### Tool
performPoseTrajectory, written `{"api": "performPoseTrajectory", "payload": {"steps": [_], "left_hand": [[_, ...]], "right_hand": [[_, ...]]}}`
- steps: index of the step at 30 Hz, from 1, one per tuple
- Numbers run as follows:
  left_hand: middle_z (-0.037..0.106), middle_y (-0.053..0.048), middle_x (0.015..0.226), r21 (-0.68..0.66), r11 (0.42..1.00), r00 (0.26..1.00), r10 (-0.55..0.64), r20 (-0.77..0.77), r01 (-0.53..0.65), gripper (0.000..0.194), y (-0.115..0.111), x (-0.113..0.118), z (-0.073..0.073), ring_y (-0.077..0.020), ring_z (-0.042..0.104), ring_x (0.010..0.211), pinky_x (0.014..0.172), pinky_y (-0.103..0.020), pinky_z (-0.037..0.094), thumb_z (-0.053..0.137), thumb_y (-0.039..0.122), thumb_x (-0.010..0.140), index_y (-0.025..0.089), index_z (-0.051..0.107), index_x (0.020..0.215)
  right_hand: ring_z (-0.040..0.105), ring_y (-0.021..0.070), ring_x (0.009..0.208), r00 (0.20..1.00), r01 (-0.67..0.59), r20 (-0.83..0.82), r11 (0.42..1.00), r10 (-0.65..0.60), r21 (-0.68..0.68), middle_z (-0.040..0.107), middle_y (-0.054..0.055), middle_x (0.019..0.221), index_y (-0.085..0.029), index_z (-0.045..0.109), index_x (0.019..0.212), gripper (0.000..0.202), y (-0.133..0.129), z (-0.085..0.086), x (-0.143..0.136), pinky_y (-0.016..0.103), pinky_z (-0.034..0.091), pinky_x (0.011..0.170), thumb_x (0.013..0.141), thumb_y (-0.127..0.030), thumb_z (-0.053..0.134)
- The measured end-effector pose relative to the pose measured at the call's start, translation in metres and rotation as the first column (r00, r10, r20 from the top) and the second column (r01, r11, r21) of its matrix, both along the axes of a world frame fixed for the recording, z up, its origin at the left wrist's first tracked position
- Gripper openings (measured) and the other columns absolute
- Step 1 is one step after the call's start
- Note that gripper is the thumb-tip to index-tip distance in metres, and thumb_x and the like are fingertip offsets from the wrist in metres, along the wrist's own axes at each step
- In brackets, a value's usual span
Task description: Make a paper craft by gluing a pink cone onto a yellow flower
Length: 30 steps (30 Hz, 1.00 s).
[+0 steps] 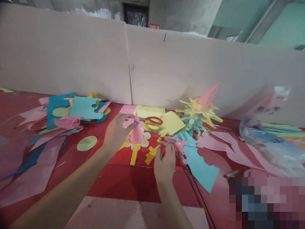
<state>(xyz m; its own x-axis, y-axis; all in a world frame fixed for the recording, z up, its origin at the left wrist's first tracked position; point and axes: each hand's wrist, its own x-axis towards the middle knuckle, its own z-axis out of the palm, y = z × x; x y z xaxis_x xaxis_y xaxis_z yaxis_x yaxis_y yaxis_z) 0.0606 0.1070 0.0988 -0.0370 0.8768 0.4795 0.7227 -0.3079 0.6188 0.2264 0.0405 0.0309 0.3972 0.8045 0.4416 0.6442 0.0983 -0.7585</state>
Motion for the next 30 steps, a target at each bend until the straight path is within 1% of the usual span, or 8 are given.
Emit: {"api": "performPoseTrajectory", "payload": {"steps": [3,7,12,15,18,20,24,30], "left_hand": [[0.062,-0.004,0.098,-0.01,1.0,1.0,-0.008,0.019,0.009,0.026,0.008,0.008,-0.002,-0.0167,0.059,0.086,0.07,-0.027,0.044,0.056,0.039,0.077,0.021,0.062,0.095],[0.065,-0.003,0.086,-0.076,0.994,0.989,-0.066,0.133,0.077,0.019,0.017,0.006,-0.003,-0.0143,0.06,0.075,0.071,-0.026,0.045,0.055,0.036,0.077,0.019,0.063,0.081],[0.066,-0.005,0.089,-0.026,0.999,0.975,-0.04,0.219,0.047,0.022,0.016,-0.006,0.013,-0.0143,0.061,0.077,0.072,-0.026,0.046,0.052,0.035,0.078,0.017,0.063,0.085],[0.066,-0.005,0.092,-0.002,0.998,0.981,-0.064,0.185,0.066,0.022,0.012,-0.01,0.024,-0.0144,0.061,0.078,0.073,-0.026,0.046,0.052,0.033,0.079,0.017,0.063,0.089],[0.066,-0.004,0.089,-0.036,0.992,0.985,-0.114,0.13,0.12,0.019,0.009,-0.008,0.028,-0.0154,0.061,0.08,0.074,-0.027,0.045,0.052,0.031,0.078,0.017,0.064,0.086],[0.067,-0.004,0.089,-0.076,0.985,0.983,-0.144,0.111,0.153,0.018,0.008,-0.006,0.026,-0.0163,0.06,0.082,0.075,-0.027,0.045,0.053,0.03,0.078,0.018,0.064,0.084],[0.066,-0.004,0.093,-0.142,0.972,0.98,-0.173,0.102,0.186,0.017,0.008,-0.002,0.017,-0.0173,0.06,0.084,0.076,-0.028,0.045,0.051,0.029,0.079,0.019,0.064,0.085],[0.066,-0.005,0.093,-0.159,0.962,0.975,-0.218,0.038,0.221,0.017,0.011,0.002,0.008,-0.0185,0.059,0.087,0.077,-0.03,0.044,0.049,0.027,0.08,0.018,0.063,0.087]], "right_hand": [[0.041,0.0113,0.057,0.999,0.013,-0.042,1.0,-0.013,0.001,0.055,0.004,0.086,-0.018,0.055,0.09,0.017,0.003,-0.001,0.005,0.026,0.037,0.061,0.082,-0.026,0.042],[0.04,0.0114,0.056,1.0,0.015,-0.017,1.0,-0.015,-0.009,0.053,0.003,0.081,-0.018,0.055,0.087,0.016,0.004,-0.003,0.003,0.026,0.037,0.062,0.081,-0.025,0.041],[0.041,0.0112,0.056,1.0,0.008,-0.008,1.0,-0.008,0.003,0.052,0.003,0.082,-0.018,0.055,0.086,0.016,0.005,-0.003,0.003,0.026,0.038,0.061,0.08,-0.025,0.041],[0.041,0.0115,0.055,1.0,0.002,0.006,1.0,-0.002,0.001,0.053,0.003,0.08,-0.018,0.055,0.085,0.015,0.005,-0.004,0.004,0.027,0.037,0.061,0.08,-0.023,0.041],[0.042,0.012,0.058,1.0,-0.006,0.021,1.0,0.006,-0.013,0.053,0.003,0.081,-0.018,0.054,0.084,0.014,0.005,-0.005,0.005,0.027,0.038,0.064,0.079,-0.021,0.042],[0.041,0.0119,0.058,1.0,-0.009,0.026,1.0,0.009,-0.021,0.053,0.002,0.081,-0.018,0.054,0.084,0.014,0.006,-0.006,0.006,0.027,0.037,0.064,0.079,-0.02,0.042],[0.041,0.0122,0.058,0.999,-0.011,0.044,1.0,0.012,-0.022,0.052,0.002,0.08,-0.018,0.054,0.084,0.015,0.007,-0.007,0.005,0.027,0.037,0.063,0.08,-0.022,0.041],[0.042,0.013,0.061,0.999,-0.008,0.053,1.0,0.009,-0.023,0.053,0.003,0.081,-0.018,0.056,0.085,0.017,0.009,-0.011,0.007,0.027,0.037,0.065,0.081,-0.023,0.041]]}}
